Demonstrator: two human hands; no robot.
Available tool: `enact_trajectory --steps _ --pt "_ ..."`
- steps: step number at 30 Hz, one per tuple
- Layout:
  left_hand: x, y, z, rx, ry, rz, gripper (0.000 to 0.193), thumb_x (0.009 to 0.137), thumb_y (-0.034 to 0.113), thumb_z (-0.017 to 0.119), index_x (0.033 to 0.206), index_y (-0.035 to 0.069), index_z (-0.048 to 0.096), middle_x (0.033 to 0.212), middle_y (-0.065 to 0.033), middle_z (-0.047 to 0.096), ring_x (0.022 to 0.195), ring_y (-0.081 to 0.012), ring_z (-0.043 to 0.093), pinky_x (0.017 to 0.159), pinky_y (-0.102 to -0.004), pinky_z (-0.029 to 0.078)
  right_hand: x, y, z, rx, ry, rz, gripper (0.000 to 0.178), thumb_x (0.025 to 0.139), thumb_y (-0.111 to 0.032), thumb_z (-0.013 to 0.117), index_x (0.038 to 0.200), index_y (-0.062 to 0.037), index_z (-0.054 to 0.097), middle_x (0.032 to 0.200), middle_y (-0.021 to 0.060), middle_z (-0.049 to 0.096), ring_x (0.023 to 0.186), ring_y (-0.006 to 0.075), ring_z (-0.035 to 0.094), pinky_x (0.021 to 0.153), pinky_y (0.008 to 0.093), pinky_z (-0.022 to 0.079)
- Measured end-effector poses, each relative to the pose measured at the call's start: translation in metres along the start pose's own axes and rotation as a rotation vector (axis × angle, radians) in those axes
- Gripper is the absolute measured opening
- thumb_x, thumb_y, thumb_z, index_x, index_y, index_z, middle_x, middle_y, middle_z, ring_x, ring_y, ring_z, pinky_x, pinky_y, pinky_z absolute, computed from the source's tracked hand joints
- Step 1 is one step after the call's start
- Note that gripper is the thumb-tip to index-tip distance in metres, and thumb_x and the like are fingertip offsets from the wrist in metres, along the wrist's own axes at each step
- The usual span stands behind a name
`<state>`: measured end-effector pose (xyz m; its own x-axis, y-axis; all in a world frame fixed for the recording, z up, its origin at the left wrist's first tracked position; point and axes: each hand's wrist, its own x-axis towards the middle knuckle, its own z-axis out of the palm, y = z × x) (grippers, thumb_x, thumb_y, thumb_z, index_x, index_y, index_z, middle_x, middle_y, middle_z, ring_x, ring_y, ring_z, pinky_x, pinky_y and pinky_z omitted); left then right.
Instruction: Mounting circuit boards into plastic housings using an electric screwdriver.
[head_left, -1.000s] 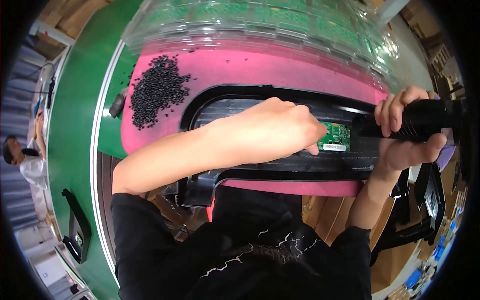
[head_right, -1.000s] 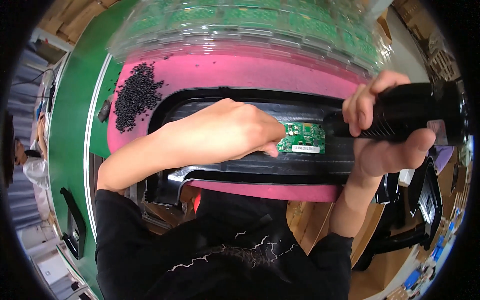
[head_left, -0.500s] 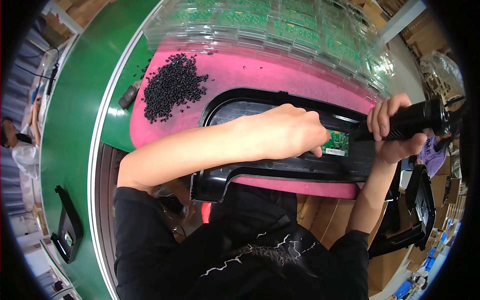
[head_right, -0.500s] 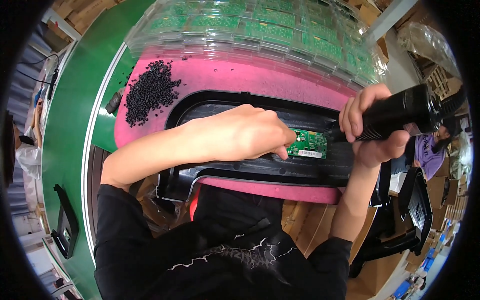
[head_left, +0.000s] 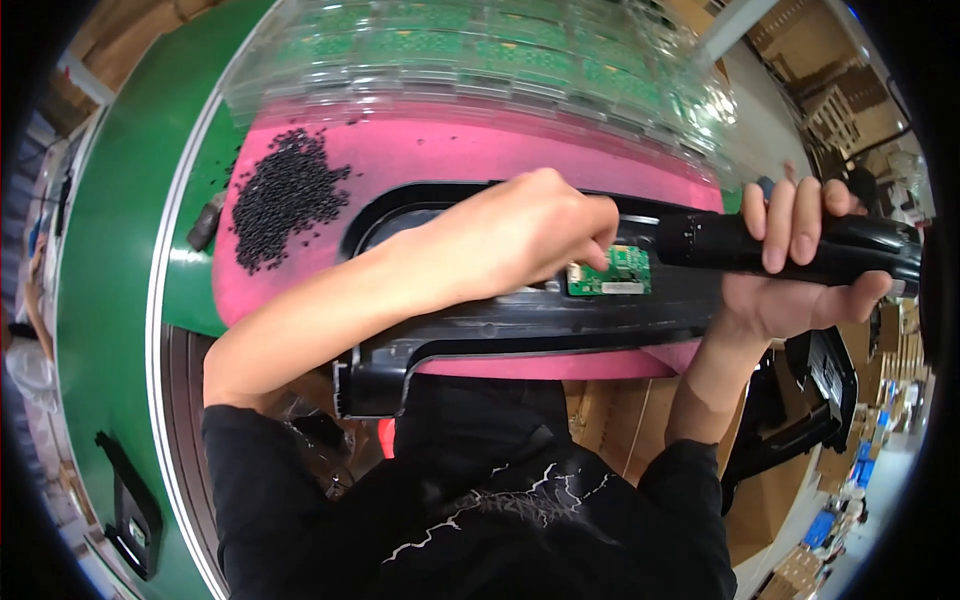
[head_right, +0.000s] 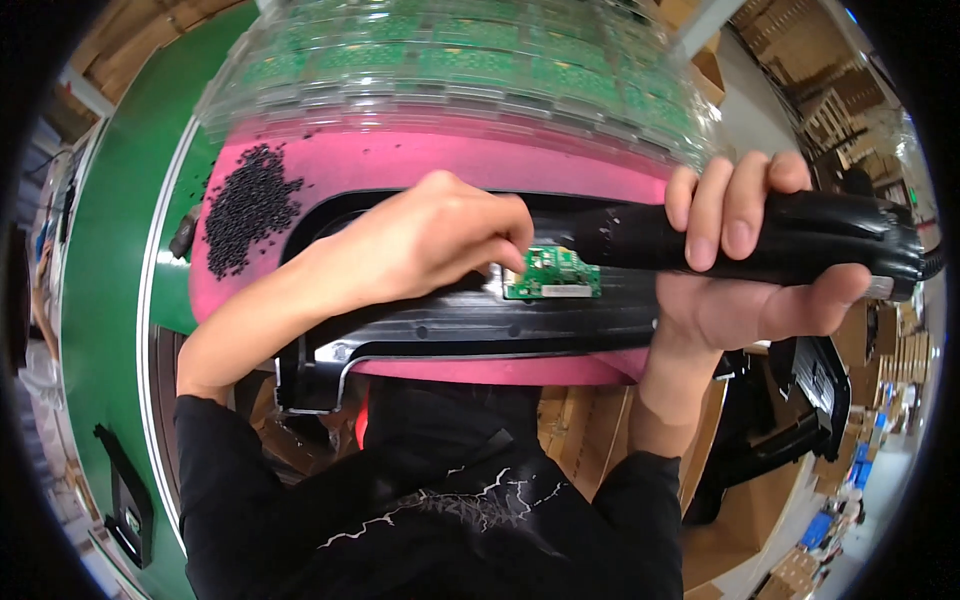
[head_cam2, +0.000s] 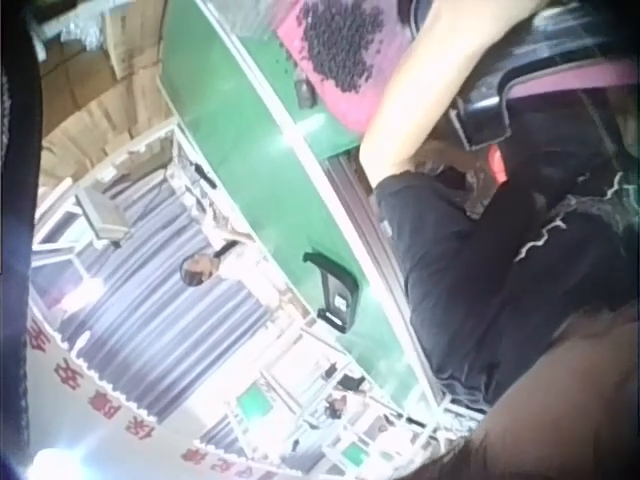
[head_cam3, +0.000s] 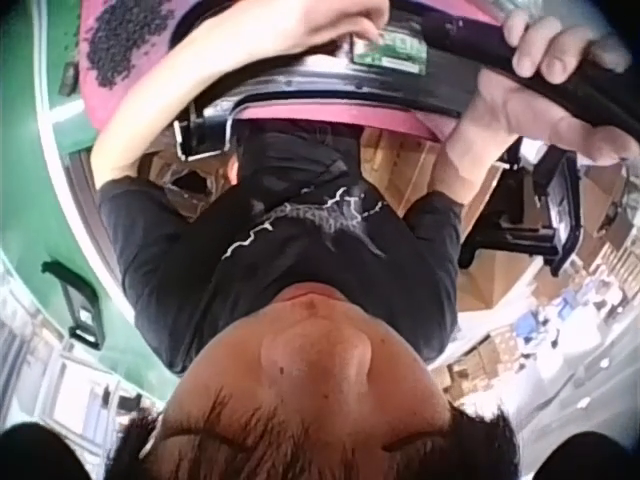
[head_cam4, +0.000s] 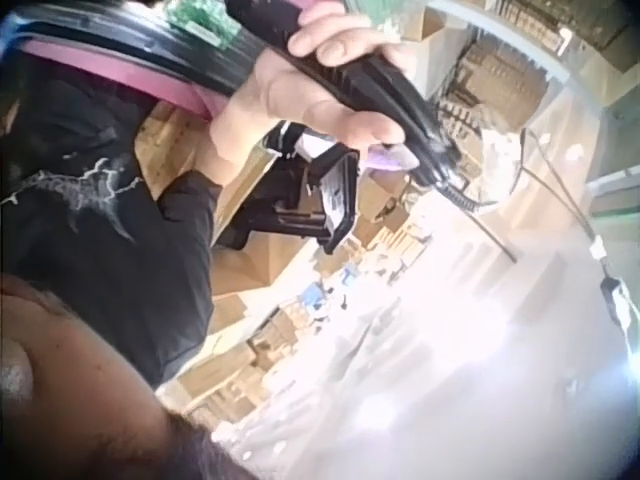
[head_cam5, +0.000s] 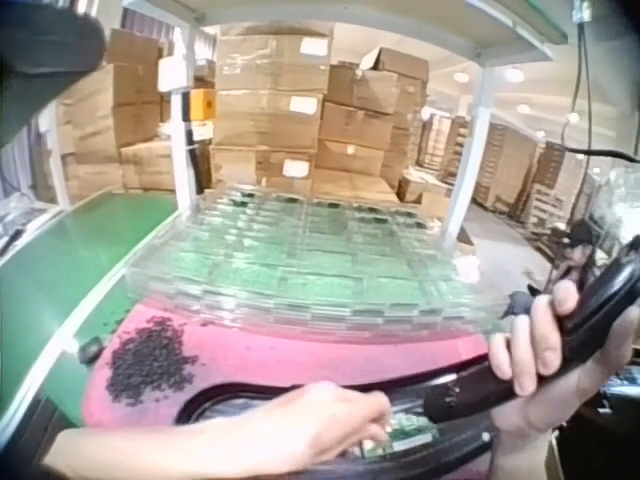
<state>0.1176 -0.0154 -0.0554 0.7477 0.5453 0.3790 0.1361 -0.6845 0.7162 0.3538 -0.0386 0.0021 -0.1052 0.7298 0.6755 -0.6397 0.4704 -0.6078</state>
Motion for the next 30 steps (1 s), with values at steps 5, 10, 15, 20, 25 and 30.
enact_trajectory --steps 5,10,15,20,25,30 --pt "0.013 0.006 0.0 -0.173 0.175 0.019 0.026 0.083 0.001 0.073 0.099 -0.001 0.053 0.075 -0.0109 0.069 0.077 -0.0236 0.073 0.064 -0.0318 0.056 0.007 -0.011 0.014 0.109 0.02 0.02 0.051 0.077 -0.049 0.076 0.101 -0.0094 0.055 0.07 -0.0032 0.051 0.055 0.0096 0.047 0.064 0.0265 0.036" --pt "0.018 -0.003 0.005 -0.113 0.205 0.081 0.029 0.078 -0.003 0.076 0.099 -0.002 0.057 0.083 -0.0103 0.07 0.082 -0.0208 0.074 0.072 -0.0304 0.06 0.004 -0.007 0.014 0.107 0.04 0.008 0.049 0.076 -0.047 0.076 0.1 -0.0101 0.055 0.07 -0.003 0.052 0.055 0.0097 0.047 0.063 0.0262 0.036" --pt "0.025 0.002 0.003 -0.116 0.304 0.166 0.034 0.077 -0.009 0.075 0.107 -0.004 0.06 0.092 -0.0102 0.071 0.088 -0.0199 0.073 0.077 -0.0289 0.062 0.011 -0.007 0.012 0.104 -0.026 -0.021 0.051 0.075 -0.046 0.075 0.105 -0.008 0.059 0.07 -0.0031 0.051 0.055 0.0096 0.047 0.065 0.0264 0.037" --pt "0.025 0.0 0.004 -0.089 0.278 0.119 0.04 0.077 -0.013 0.073 0.113 -0.005 0.058 0.099 -0.0117 0.07 0.092 -0.022 0.073 0.081 -0.0321 0.062 0.023 -0.021 -0.009 -0.109 -0.242 0.123 0.054 0.075 -0.049 0.072 0.108 -0.0079 0.059 0.074 -0.0034 0.052 0.059 0.0103 0.049 0.067 0.0274 0.038" --pt "0.028 -0.006 0.005 -0.091 0.258 0.139 0.043 0.078 -0.016 0.07 0.117 -0.005 0.055 0.106 -0.0132 0.066 0.095 -0.0218 0.072 0.083 -0.0324 0.061 0.025 -0.024 -0.014 -0.16 -0.307 0.15 0.056 0.076 -0.052 0.07 0.109 -0.0086 0.059 0.076 -0.0037 0.053 0.06 0.0103 0.051 0.068 0.0277 0.038" --pt "0.03 -0.012 0.002 -0.123 0.226 0.194 0.043 0.08 -0.018 0.067 0.118 -0.006 0.052 0.11 -0.0146 0.064 0.095 -0.0225 0.07 0.084 -0.033 0.06 0.027 -0.021 -0.019 -0.185 -0.371 0.182 0.057 0.076 -0.054 0.069 0.11 -0.0091 0.059 0.077 -0.0039 0.054 0.062 0.0104 0.052 0.069 0.0279 0.038"
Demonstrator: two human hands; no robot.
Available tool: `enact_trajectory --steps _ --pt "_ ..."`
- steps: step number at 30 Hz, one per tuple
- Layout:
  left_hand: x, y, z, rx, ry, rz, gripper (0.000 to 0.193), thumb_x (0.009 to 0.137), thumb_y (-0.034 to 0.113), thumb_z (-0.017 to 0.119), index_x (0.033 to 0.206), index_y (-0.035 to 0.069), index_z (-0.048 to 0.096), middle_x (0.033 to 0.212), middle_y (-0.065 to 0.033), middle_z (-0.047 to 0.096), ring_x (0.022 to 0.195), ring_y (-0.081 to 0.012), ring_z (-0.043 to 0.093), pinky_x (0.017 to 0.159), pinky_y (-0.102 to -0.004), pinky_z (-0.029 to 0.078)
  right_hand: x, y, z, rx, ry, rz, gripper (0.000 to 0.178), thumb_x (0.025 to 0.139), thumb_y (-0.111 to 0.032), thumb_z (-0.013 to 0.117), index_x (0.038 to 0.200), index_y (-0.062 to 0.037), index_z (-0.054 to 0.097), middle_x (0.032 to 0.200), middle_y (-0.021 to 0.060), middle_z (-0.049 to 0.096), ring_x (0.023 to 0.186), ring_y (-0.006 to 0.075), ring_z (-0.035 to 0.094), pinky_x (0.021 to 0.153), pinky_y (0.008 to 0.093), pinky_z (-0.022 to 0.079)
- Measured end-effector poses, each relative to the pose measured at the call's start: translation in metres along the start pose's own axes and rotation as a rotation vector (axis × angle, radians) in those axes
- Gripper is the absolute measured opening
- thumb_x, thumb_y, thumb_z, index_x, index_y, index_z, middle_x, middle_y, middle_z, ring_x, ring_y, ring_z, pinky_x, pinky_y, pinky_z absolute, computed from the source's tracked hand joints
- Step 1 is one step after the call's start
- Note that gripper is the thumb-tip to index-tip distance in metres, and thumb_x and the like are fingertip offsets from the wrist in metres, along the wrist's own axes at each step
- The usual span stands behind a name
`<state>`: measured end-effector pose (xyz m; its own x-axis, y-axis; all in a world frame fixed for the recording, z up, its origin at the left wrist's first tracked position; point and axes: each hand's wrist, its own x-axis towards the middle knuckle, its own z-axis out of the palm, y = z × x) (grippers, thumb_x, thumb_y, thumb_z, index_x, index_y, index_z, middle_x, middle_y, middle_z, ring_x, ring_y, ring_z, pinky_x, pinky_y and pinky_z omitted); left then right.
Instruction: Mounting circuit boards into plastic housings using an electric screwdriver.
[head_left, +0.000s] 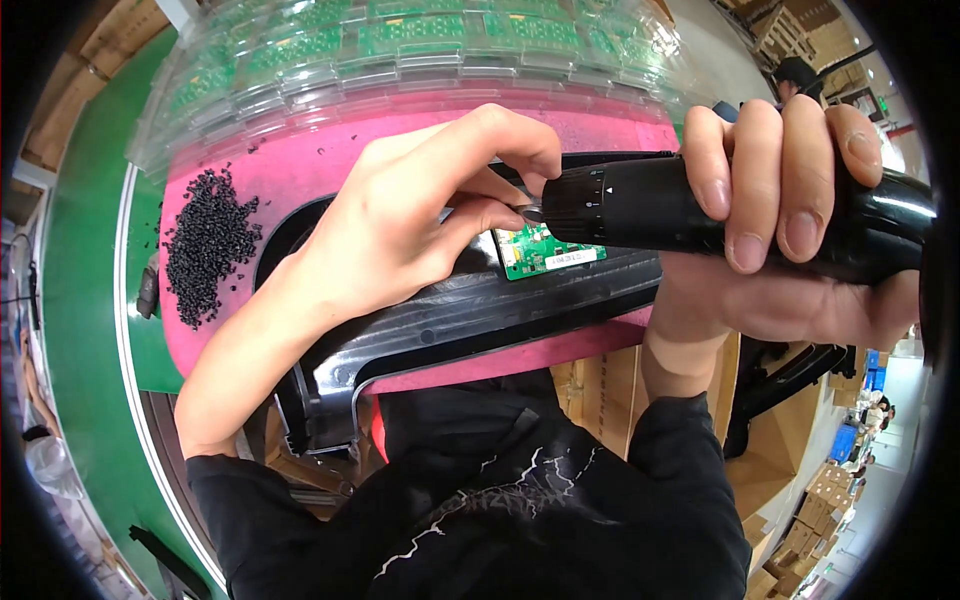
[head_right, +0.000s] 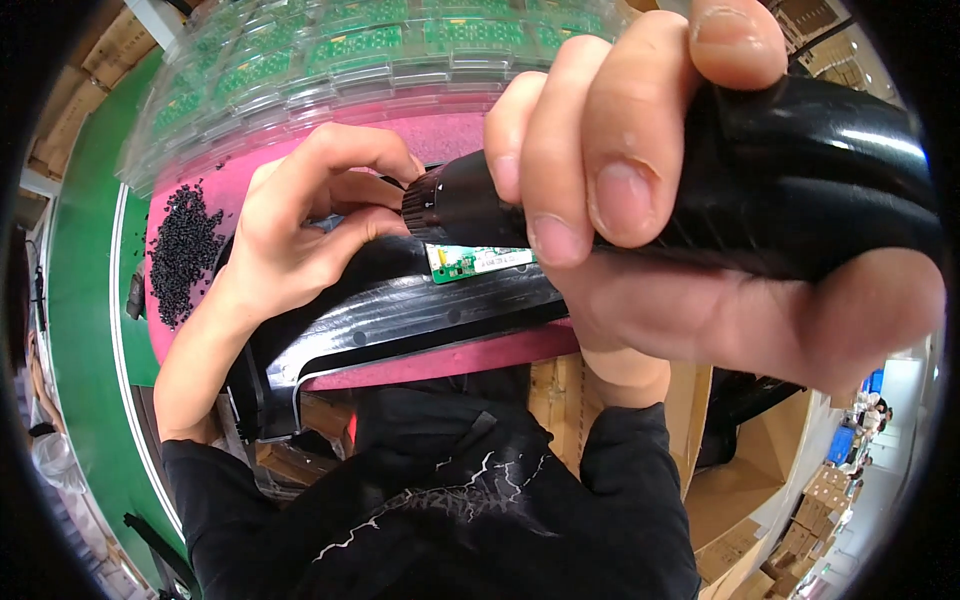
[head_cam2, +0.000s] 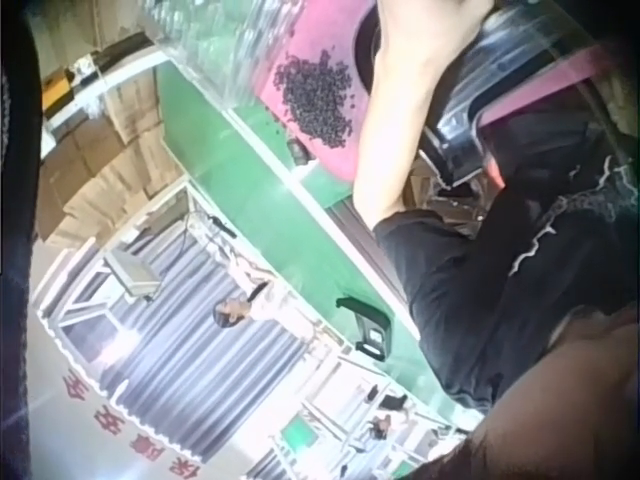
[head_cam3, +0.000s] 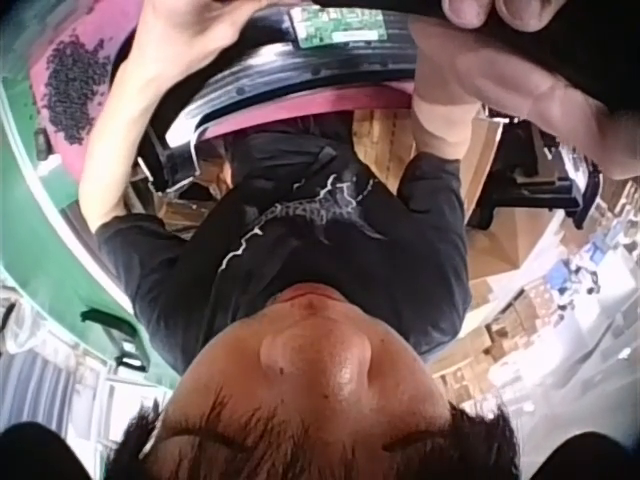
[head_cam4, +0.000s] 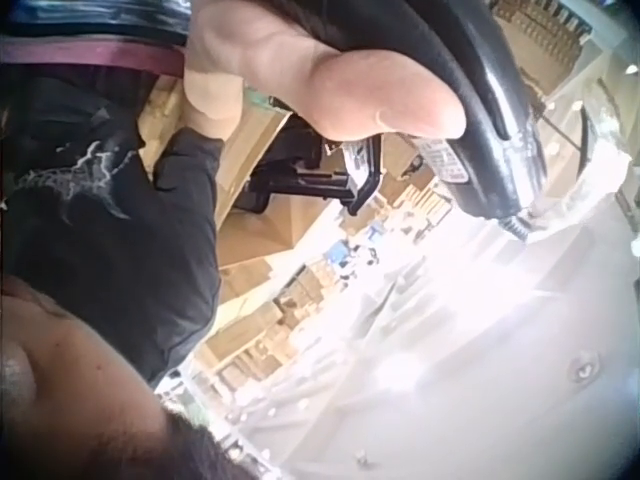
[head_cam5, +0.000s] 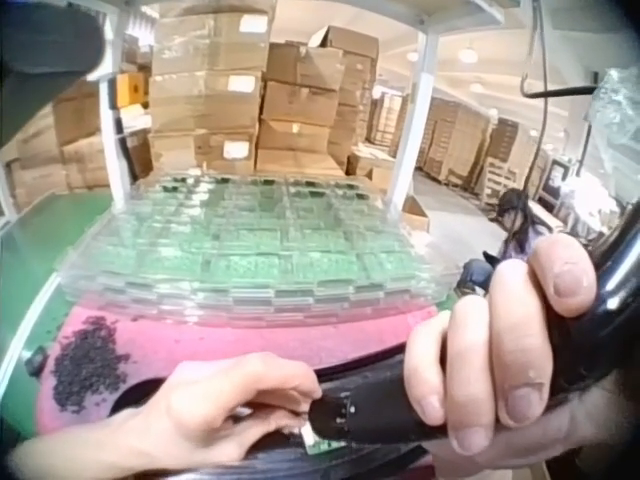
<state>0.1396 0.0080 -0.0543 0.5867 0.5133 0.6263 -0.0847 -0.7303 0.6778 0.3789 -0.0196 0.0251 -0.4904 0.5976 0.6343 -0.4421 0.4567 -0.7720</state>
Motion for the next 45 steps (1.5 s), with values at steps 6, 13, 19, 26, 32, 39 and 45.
enact_trajectory --steps 6,13,19,26,32,39,45 --pt "0.001 0.0 -0.002 -0.271 -0.045 -0.166 0.039 0.081 -0.015 0.068 0.115 -0.005 0.053 0.11 -0.0161 0.063 0.091 -0.0227 0.071 0.081 -0.0326 0.061 -0.01 0.019 0.007 0.173 0.194 -0.216 0.054 0.076 -0.053 0.066 0.105 -0.0079 0.059 0.073 -0.0046 0.055 0.056 0.0088 0.054 0.064 0.0255 0.043" --pt "0.001 -0.005 0.0 -0.075 -0.055 -0.129 0.031 0.08 -0.009 0.072 0.107 -0.004 0.059 0.102 -0.0151 0.068 0.09 -0.0217 0.072 0.078 -0.032 0.06 -0.009 0.036 0.0 0.326 0.114 -0.218 0.052 0.075 -0.055 0.067 0.098 -0.0097 0.056 0.072 -0.0045 0.055 0.055 0.0086 0.054 0.062 0.0258 0.044" --pt "-0.003 -0.002 -0.003 0.301 -0.084 -0.108 0.02 0.079 0.002 0.075 0.096 -0.002 0.066 0.089 -0.0137 0.072 0.083 -0.028 0.073 0.069 -0.033 0.057 -0.01 0.04 0.012 0.11 0.173 -0.133 0.065 0.076 -0.069 0.067 0.1 -0.0102 0.055 0.072 -0.0042 0.055 0.058 0.0093 0.054 0.063 0.0268 0.044" --pt "-0.005 -0.001 0.001 0.465 -0.1 -0.102 0.02 0.076 0.002 0.075 0.093 0.0 0.066 0.085 -0.0135 0.07 0.076 -0.0297 0.071 0.066 -0.0357 0.056 -0.017 0.05 0.012 0.206 0.383 -0.072 0.066 0.079 -0.069 0.065 0.105 -0.0085 0.056 0.071 -0.0041 0.052 0.055 0.0082 0.049 0.061 0.0248 0.042" --pt "-0.005 -0.008 -0.004 0.467 0.118 -0.165 0.013 0.082 0.003 0.072 0.091 -0.001 0.064 0.083 -0.0116 0.07 0.074 -0.0228 0.071 0.065 -0.0312 0.056 -0.015 0.07 0.004 0.08 0.238 -0.024 0.069 0.085 -0.07 0.056 0.105 -0.0047 0.056 0.073 -0.0012 0.054 0.056 0.0105 0.05 0.059 0.027 0.041" --pt "-0.012 -0.007 -0.004 0.448 0.032 -0.233 0.015 0.088 0.009 0.069 0.094 -0.001 0.06 0.079 -0.013 0.065 0.068 -0.0259 0.065 0.056 -0.0336 0.049 -0.014 0.079 0.026 -0.003 0.434 0.121 0.07 0.087 -0.072 0.051 0.103 -0.0039 0.054 0.067 -0.0012 0.052 0.053 0.0101 0.048 0.056 0.0277 0.04" --pt "-0.02 -0.012 -0.003 0.475 0.0 -0.194 0.013 0.089 0.008 0.066 0.094 -0.002 0.06 0.081 -0.0183 0.064 0.075 -0.0383 0.064 0.065 -0.0414 0.051 -0.009 0.088 0.033 -0.164 0.354 0.166 0.06 0.088 -0.065 0.055 0.095 -0.0058 0.052 0.064 -0.0013 0.049 0.049 0.0101 0.043 0.054 0.0267 0.038"
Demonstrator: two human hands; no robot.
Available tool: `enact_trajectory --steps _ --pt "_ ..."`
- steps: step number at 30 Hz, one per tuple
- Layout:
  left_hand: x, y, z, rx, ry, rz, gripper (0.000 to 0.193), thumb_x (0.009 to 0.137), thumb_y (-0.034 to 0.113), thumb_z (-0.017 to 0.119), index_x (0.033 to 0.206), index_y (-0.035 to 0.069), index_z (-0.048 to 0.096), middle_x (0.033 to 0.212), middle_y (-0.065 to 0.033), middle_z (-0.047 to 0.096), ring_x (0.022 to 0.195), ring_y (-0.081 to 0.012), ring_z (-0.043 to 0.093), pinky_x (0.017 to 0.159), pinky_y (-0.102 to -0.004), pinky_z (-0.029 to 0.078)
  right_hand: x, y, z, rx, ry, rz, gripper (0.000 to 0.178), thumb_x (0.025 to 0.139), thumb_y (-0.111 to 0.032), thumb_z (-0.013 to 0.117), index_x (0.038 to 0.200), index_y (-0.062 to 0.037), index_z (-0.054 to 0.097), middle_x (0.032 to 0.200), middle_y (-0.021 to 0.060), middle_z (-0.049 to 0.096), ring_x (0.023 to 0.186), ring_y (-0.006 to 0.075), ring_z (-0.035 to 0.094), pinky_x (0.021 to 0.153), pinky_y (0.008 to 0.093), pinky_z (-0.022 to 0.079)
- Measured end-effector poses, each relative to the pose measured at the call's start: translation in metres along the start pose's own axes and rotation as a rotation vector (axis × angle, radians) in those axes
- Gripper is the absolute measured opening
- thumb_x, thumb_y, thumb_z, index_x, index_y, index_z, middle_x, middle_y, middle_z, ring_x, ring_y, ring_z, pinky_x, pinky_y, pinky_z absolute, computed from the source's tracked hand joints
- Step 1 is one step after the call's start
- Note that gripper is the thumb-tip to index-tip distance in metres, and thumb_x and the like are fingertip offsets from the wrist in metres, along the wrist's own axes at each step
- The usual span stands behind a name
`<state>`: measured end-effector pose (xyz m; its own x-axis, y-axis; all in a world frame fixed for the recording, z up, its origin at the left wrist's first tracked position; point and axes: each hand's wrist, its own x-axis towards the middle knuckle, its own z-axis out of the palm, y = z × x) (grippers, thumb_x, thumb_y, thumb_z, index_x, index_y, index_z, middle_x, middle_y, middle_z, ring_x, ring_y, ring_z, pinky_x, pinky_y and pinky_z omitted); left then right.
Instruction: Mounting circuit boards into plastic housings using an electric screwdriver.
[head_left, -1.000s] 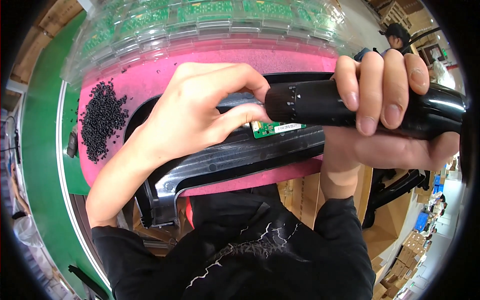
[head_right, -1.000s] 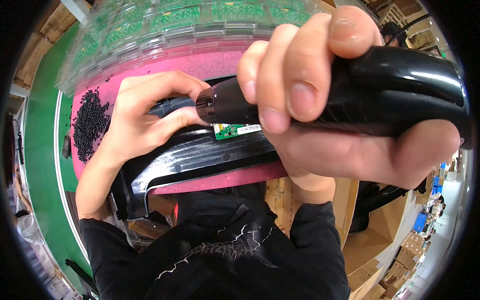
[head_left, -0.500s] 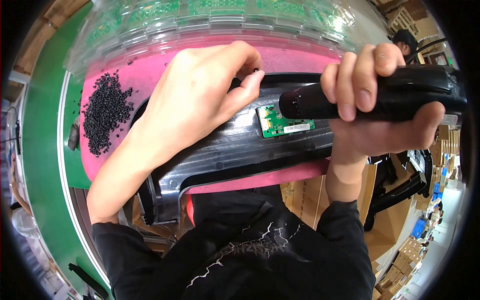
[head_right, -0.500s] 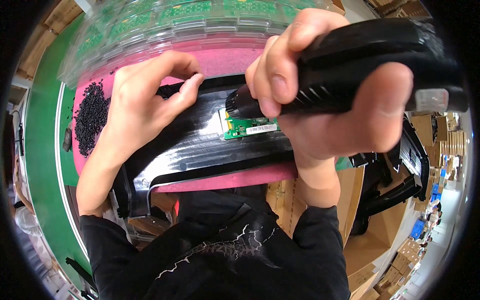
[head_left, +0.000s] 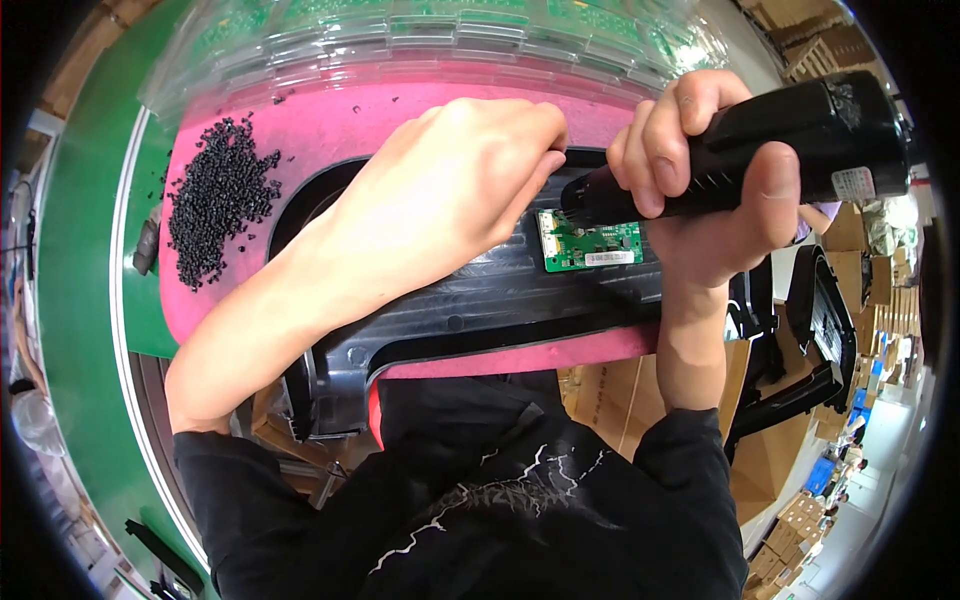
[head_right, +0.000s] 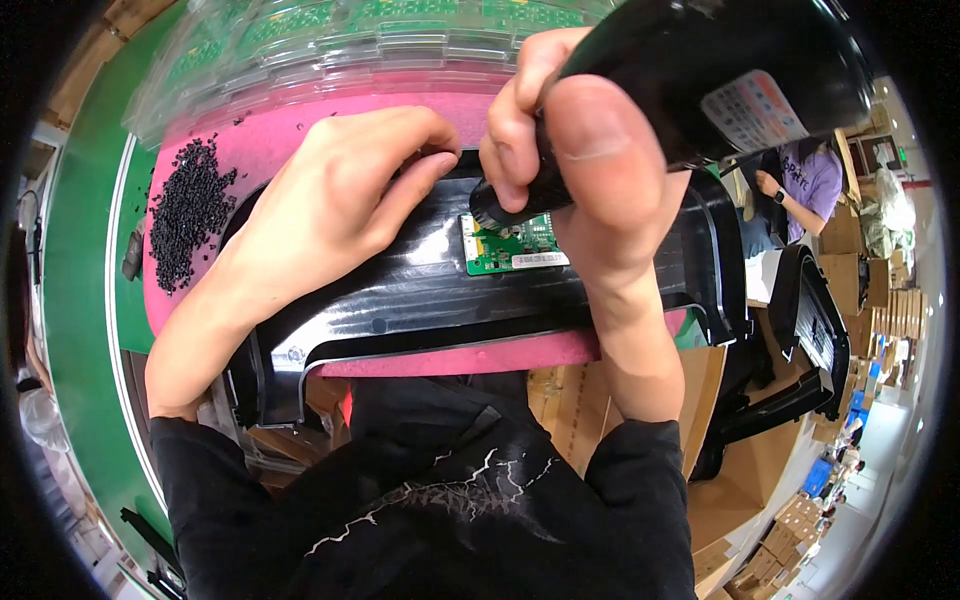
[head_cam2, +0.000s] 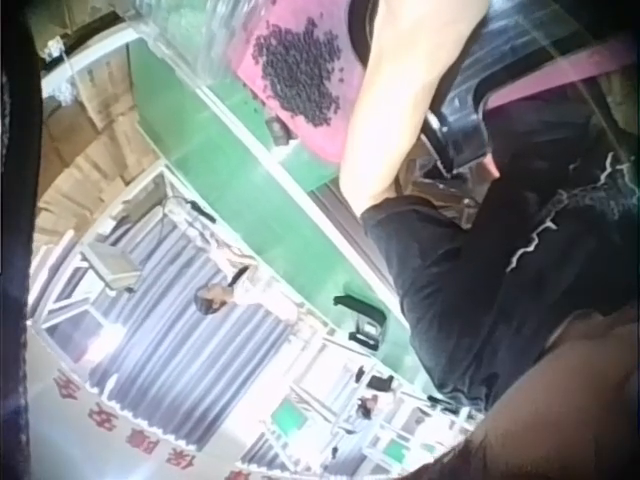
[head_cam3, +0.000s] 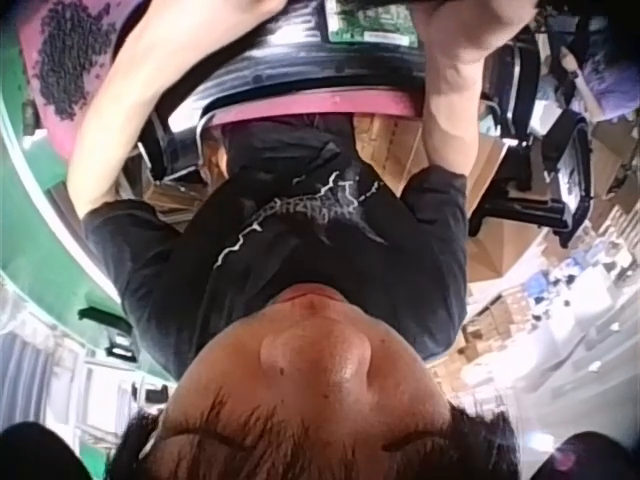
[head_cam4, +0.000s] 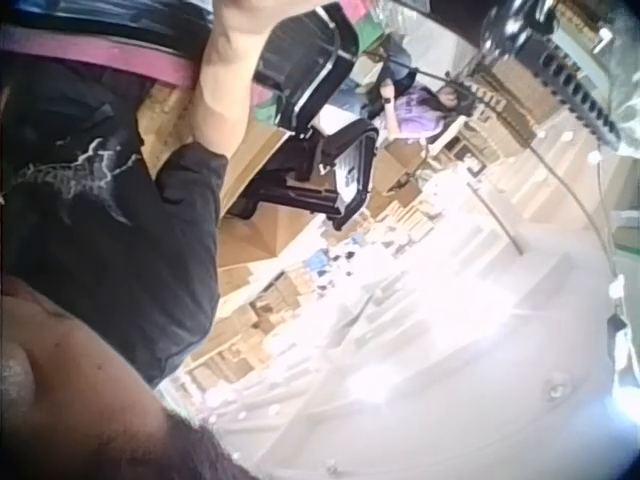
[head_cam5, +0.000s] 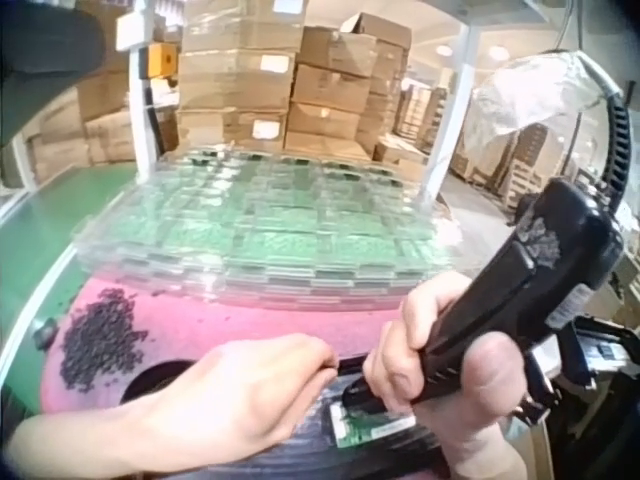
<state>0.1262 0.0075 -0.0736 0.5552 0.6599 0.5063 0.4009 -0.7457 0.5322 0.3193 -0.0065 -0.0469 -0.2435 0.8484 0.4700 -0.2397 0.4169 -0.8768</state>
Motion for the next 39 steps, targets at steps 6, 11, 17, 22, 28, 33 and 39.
enact_trajectory --steps 6,11,17,22,28,33,39 --pt "-0.013 0.002 -0.006 -0.017 -0.034 -0.059 0.012 0.087 0.007 0.064 0.093 -0.003 0.06 0.082 -0.021 0.064 0.079 -0.0423 0.063 0.068 -0.0459 0.05 0.004 -0.002 0.024 -0.163 -0.074 -0.019 0.054 0.089 -0.058 0.058 0.095 -0.0048 0.051 0.063 -0.0014 0.048 0.048 0.0096 0.042 0.052 0.0266 0.037" --pt "-0.017 0.005 -0.015 0.02 -0.312 -0.052 0.013 0.087 0.01 0.064 0.088 -0.003 0.062 0.083 -0.0206 0.065 0.082 -0.0415 0.064 0.073 -0.047 0.053 -0.011 -0.009 0.017 0.184 0.065 -0.056 0.058 0.089 -0.056 0.058 0.104 -0.0004 0.056 0.063 0.0033 0.049 0.049 0.0152 0.043 0.05 0.0296 0.036" --pt "-0.023 0.011 -0.019 -0.088 -0.205 0.178 0.017 0.088 0.014 0.067 0.088 -0.001 0.06 0.082 -0.0151 0.065 0.079 -0.038 0.064 0.064 -0.0458 0.052 -0.019 -0.051 0.014 0.369 0.015 -0.238 0.059 0.084 -0.061 0.065 0.106 -0.0065 0.057 0.073 -0.0008 0.053 0.053 0.0102 0.048 0.058 0.0279 0.037" --pt "-0.018 0.015 -0.016 -0.119 -0.172 0.246 0.014 0.088 0.012 0.067 0.091 0.0 0.061 0.078 -0.0141 0.064 0.075 -0.0362 0.064 0.061 -0.0445 0.05 -0.031 -0.064 0.009 0.398 -0.011 -0.303 0.058 0.083 -0.059 0.067 0.109 -0.0087 0.056 0.075 -0.0024 0.053 0.057 0.0092 0.05 0.062 0.0262 0.037" --pt "-0.007 0.015 -0.013 -0.357 -0.202 0.239 0.017 0.085 0.01 0.07 0.095 -0.001 0.061 0.083 -0.0138 0.066 0.076 -0.0336 0.067 0.064 -0.0376 0.053 -0.036 -0.071 0.006 0.495 0.062 -0.303 0.046 0.079 -0.044 0.075 0.098 -0.0093 0.052 0.069 -0.0026 0.051 0.055 0.0102 0.048 0.064 0.0267 0.038" --pt "0.004 0.025 -0.049 0.136 -0.159 0.007 0.021 0.085 0.008 0.07 0.102 -0.002 0.063 0.096 -0.0154 0.066 0.087 -0.0329 0.066 0.075 -0.039 0.053 -0.037 -0.07 -0.043 0.15 0.037 -0.25 0.054 0.091 -0.056 0.057 0.105 -0.004 0.055 0.072 0.0025 0.055 0.054 0.0136 0.049 0.06 0.0306 0.04" --pt "-0.065 -0.049 -0.102 0.613 -0.134 -0.182 0.035 0.076 0.004 0.073 0.108 0.003 0.058 0.099 -0.0144 0.064 0.101 -0.0342 0.06 0.085 -0.0425 0.049 -0.046 -0.045 -0.067 0.063 0.226 -0.125 0.05 0.091 -0.051 0.055 0.099 -0.0019 0.056 0.064 0.0043 0.052 0.048 0.0146 0.046 0.051 0.0297 0.039"
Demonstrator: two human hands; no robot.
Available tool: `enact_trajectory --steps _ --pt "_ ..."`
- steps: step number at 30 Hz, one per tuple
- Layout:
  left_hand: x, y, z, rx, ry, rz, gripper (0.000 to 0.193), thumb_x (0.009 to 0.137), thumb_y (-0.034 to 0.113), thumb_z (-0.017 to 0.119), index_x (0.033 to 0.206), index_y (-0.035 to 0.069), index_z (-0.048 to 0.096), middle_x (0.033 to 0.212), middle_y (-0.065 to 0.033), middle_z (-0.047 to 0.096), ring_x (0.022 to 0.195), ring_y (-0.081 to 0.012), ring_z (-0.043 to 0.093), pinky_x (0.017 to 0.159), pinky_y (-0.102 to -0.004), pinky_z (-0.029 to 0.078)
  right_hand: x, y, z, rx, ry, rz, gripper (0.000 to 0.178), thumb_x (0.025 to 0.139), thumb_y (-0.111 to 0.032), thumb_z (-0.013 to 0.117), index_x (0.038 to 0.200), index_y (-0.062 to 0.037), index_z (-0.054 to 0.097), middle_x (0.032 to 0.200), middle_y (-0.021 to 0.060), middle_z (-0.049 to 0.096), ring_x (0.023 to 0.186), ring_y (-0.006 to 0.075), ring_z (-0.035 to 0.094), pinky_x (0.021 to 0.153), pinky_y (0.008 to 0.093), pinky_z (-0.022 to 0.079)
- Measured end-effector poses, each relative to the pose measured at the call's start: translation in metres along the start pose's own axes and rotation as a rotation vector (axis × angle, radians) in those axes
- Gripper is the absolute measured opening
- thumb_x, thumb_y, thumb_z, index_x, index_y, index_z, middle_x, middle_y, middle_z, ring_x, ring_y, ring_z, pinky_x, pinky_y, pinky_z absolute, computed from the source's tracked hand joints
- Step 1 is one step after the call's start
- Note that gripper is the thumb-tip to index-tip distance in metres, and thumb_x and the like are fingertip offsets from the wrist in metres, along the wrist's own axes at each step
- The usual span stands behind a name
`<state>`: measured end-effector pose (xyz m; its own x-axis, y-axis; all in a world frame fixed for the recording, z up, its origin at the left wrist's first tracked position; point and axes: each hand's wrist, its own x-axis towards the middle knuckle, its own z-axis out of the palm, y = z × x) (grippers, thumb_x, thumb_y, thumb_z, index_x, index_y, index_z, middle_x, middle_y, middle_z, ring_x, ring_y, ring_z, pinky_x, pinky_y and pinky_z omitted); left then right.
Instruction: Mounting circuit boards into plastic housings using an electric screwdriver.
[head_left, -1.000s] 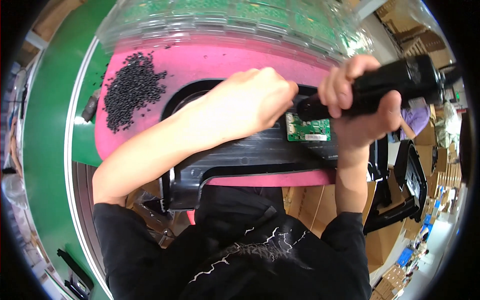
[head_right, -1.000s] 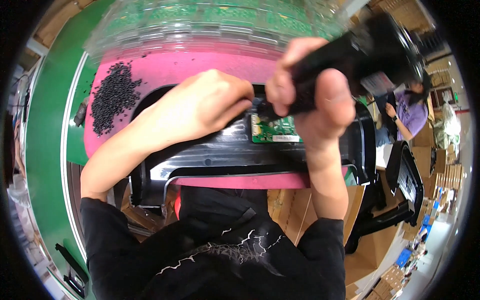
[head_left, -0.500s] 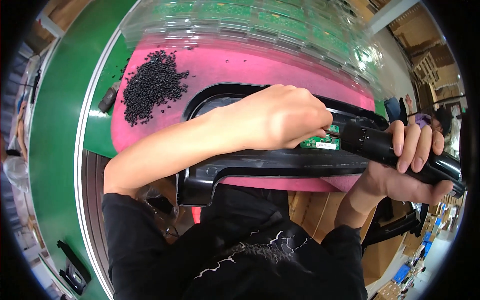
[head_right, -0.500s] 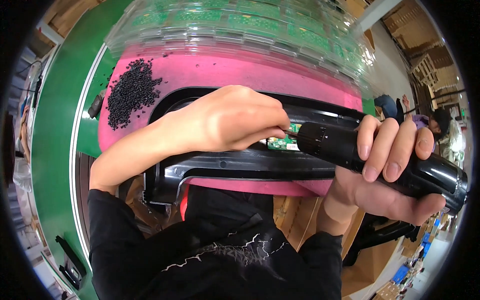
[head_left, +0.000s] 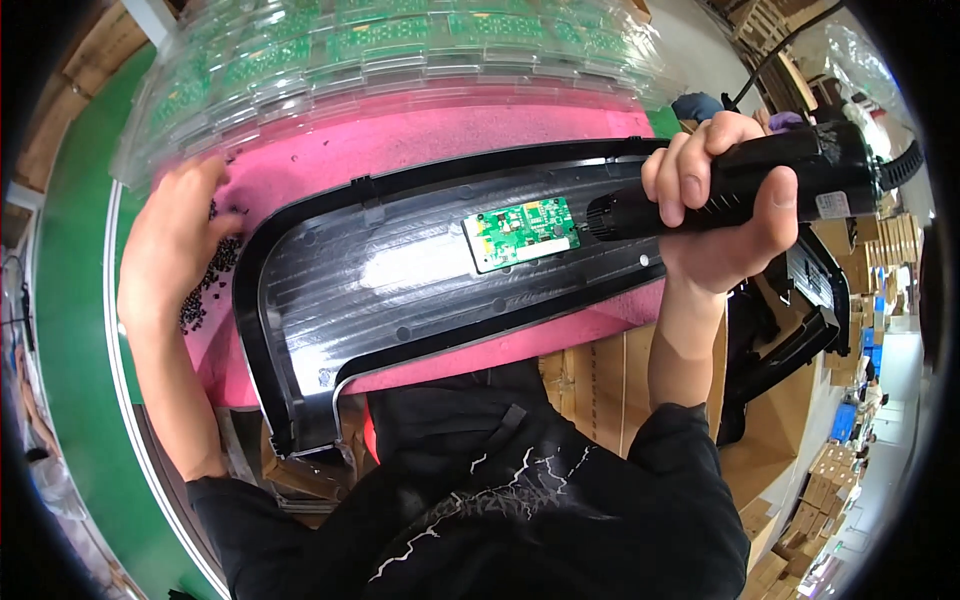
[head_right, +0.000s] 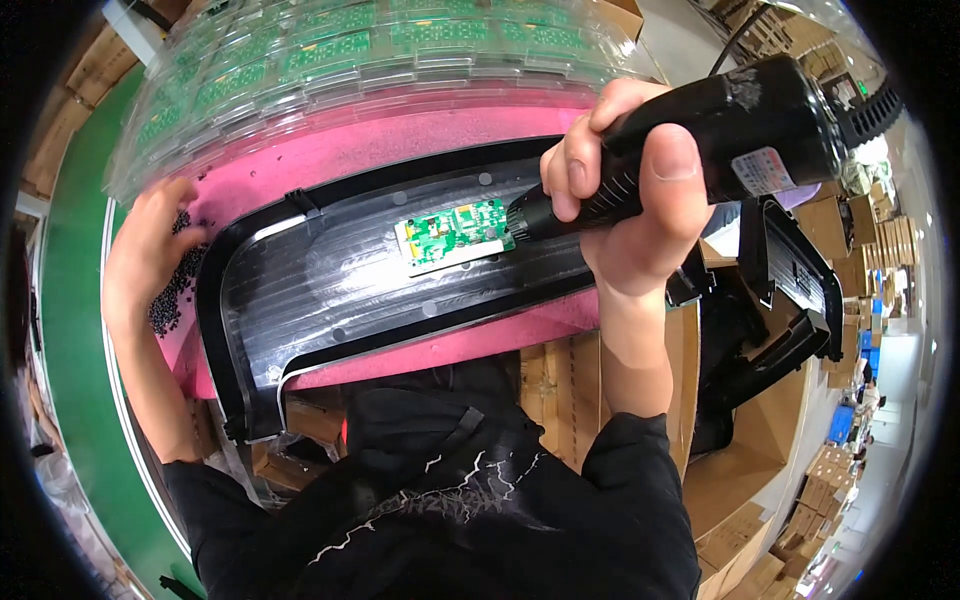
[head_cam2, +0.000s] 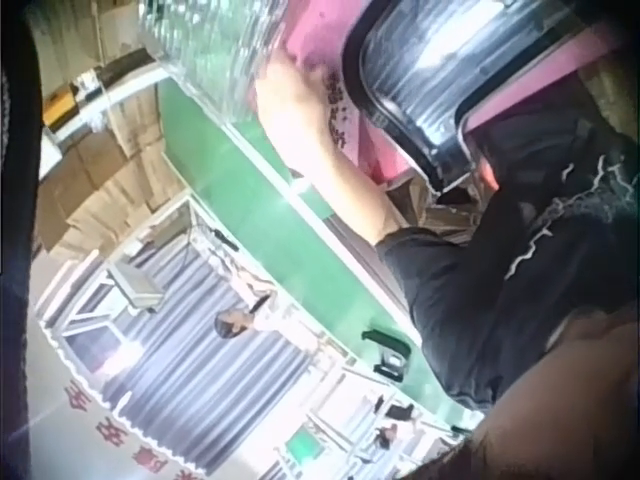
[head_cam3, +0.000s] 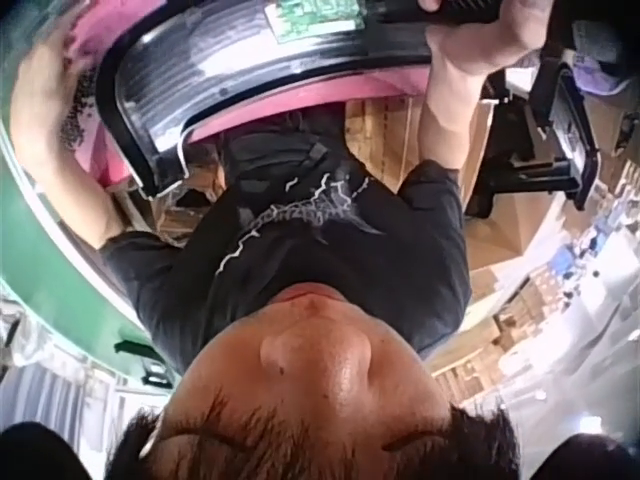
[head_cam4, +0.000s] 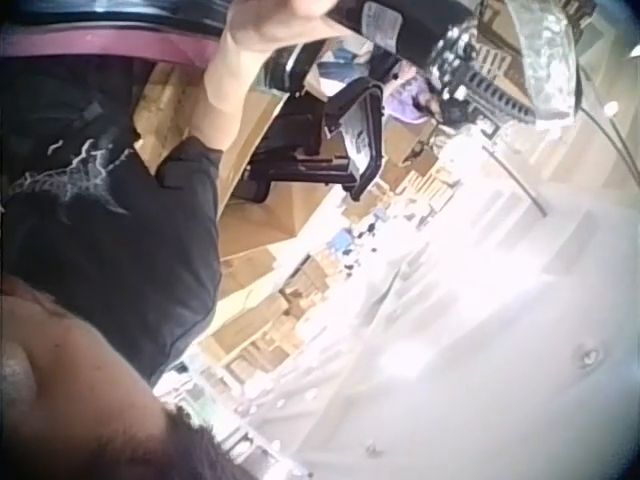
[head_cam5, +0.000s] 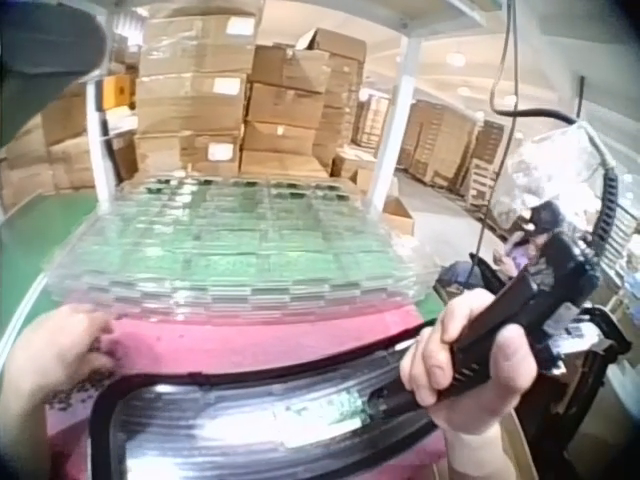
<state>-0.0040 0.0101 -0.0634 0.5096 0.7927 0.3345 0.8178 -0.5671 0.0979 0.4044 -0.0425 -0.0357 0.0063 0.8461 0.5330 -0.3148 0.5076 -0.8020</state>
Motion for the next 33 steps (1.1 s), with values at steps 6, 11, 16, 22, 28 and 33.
enact_trajectory --steps 6,11,16,22,28,33 --pt "-0.008 -0.011 0.018 0.009 -0.092 -0.211 0.031 0.069 -0.01 0.068 0.096 0.001 0.058 0.09 -0.0151 0.063 0.086 -0.0355 0.06 0.074 -0.0429 0.048 0.001 0.011 -0.006 -0.134 0.07 0.016 0.053 0.09 -0.057 0.055 0.097 -0.0042 0.055 0.063 0.0002 0.05 0.048 0.0115 0.045 0.053 0.0287 0.038" --pt "0.008 -0.008 0.024 0.013 -0.266 -0.29 0.023 0.071 -0.012 0.063 0.091 -0.002 0.057 0.084 -0.0178 0.062 0.077 -0.037 0.059 0.07 -0.0403 0.047 0.002 0.018 -0.018 0.049 -0.001 -0.001 0.046 0.093 -0.046 0.055 0.102 -0.0008 0.055 0.065 0.0079 0.052 0.049 0.0153 0.046 0.049 0.0292 0.04" --pt "0.01 -0.01 0.032 -0.195 0.036 -0.19 0.007 0.08 -0.007 0.062 0.086 -0.005 0.06 0.073 -0.0151 0.063 0.071 -0.0316 0.062 0.068 -0.0371 0.048 0.006 0.026 -0.016 0.019 0.021 0.005 0.045 0.093 -0.047 0.053 0.102 -0.0032 0.056 0.063 0.0053 0.051 0.048 0.0129 0.043 0.048 0.0268 0.038" --pt "0.018 -0.002 0.017 -0.2 0.007 -0.348 0.011 0.087 -0.002 0.06 0.097 -0.006 0.063 0.081 -0.0151 0.068 0.077 -0.0206 0.066 0.074 -0.0307 0.05 0.007 0.036 -0.009 0.024 -0.017 0.034 0.047 0.091 -0.048 0.057 0.103 -0.0025 0.055 0.063 0.0053 0.05 0.048 0.0127 0.043 0.048 0.026 0.037" --pt "0.011 -0.001 0.017 -0.195 0.067 -0.375 0.017 0.081 -0.001 0.067 0.098 -0.004 0.068 0.083 -0.0155 0.071 0.077 -0.0238 0.07 0.073 -0.0332 0.053 -0.002 0.027 0.009 -0.057 -0.047 0.025 0.055 0.089 -0.052 0.062 0.108 -0.0004 0.054 0.066 0.005 0.051 0.049 0.0127 0.043 0.05 0.0273 0.038" --pt "0.011 0.025 0.009 -0.653 0.222 -0.264 0.021 0.079 0.002 0.072 0.1 0.0 0.07 0.086 -0.0099 0.072 0.078 -0.0134 0.069 0.07 -0.0267 0.053 -0.006 -0.007 0.045 0.241 -0.149 -0.094 0.054 0.085 -0.054 0.066 0.105 -0.005 0.054 0.075 0.0 0.055 0.055 0.0098 0.05 0.058 0.0264 0.039"
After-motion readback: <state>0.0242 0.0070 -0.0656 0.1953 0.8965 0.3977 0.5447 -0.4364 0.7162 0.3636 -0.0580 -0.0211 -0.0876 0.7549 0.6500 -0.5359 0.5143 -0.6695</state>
